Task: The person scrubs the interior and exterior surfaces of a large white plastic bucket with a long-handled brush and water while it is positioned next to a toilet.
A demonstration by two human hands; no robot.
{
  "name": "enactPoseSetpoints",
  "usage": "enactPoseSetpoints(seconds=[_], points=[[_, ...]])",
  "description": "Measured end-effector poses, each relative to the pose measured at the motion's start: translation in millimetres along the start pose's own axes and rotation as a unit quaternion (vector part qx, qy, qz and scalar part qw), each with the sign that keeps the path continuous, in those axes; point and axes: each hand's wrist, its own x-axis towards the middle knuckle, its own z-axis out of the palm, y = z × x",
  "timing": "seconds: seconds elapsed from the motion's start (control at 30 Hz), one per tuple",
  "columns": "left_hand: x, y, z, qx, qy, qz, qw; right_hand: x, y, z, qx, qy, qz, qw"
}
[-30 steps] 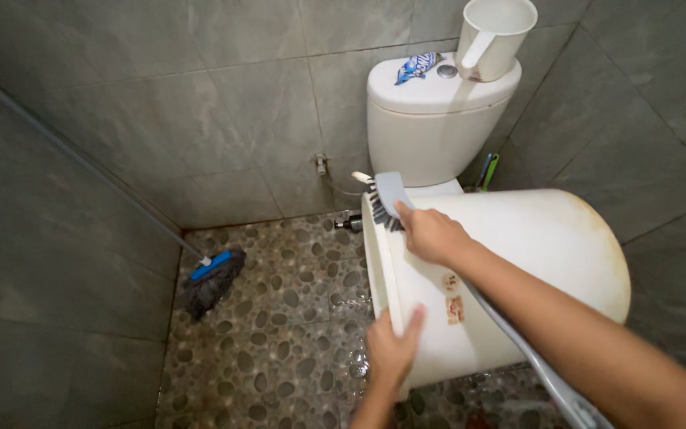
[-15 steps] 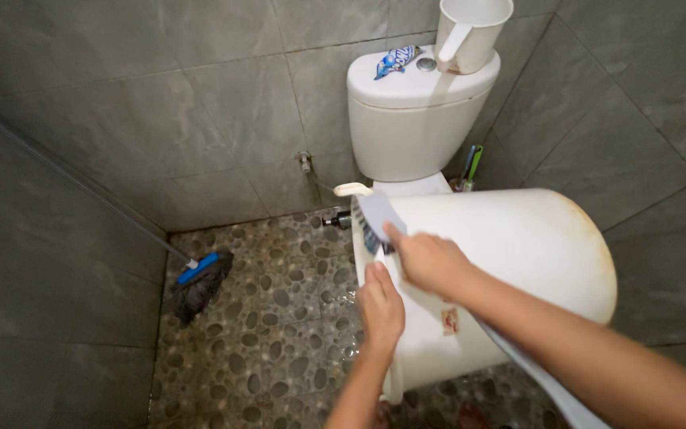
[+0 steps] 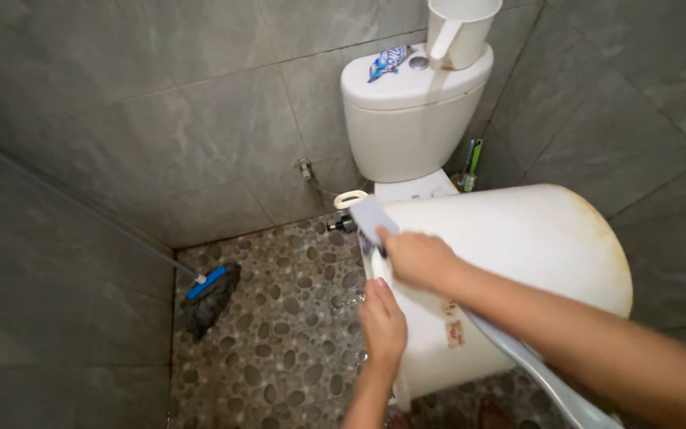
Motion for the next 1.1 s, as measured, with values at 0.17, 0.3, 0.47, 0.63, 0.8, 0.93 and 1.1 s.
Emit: enactPoseSetpoints(seconds=[0.17, 0.3, 0.47, 0.63, 0.8, 0.93, 1.1], points=[[7, 10, 11, -0.025, 0.034, 0.073, 0.996, 32, 12, -22, 0.017, 0.018, 0.024, 0.999], [15, 7, 8, -0.025, 0.027, 0.04, 0.999, -39, 15, -21, 0.057, -0.029, 0.003, 0.998], [19, 18, 11, -0.027, -0.002, 0.061, 0.998, -69, 15, -36, -0.005, -0.037, 0.036, 0.999], [22, 33, 9, -0.009, -0.033, 0.036, 0.999, -34, 38, -42, -0.022, 0.013, 0.069, 0.997], [12, 53, 5, -0.015, -0.096, 0.021, 0.995, 13, 50, -22, -0.053, 0.039, 0.054, 0.996], [24, 49, 1, -0.047, -0.094, 0.012, 0.994, 60, 58, -24, -0.062, 0.088, 0.033, 0.994], [30, 41, 3, 0.0, -0.08, 0.019, 0.997, 15, 61, -20, -0.039, 0.016, 0.054, 0.998]])
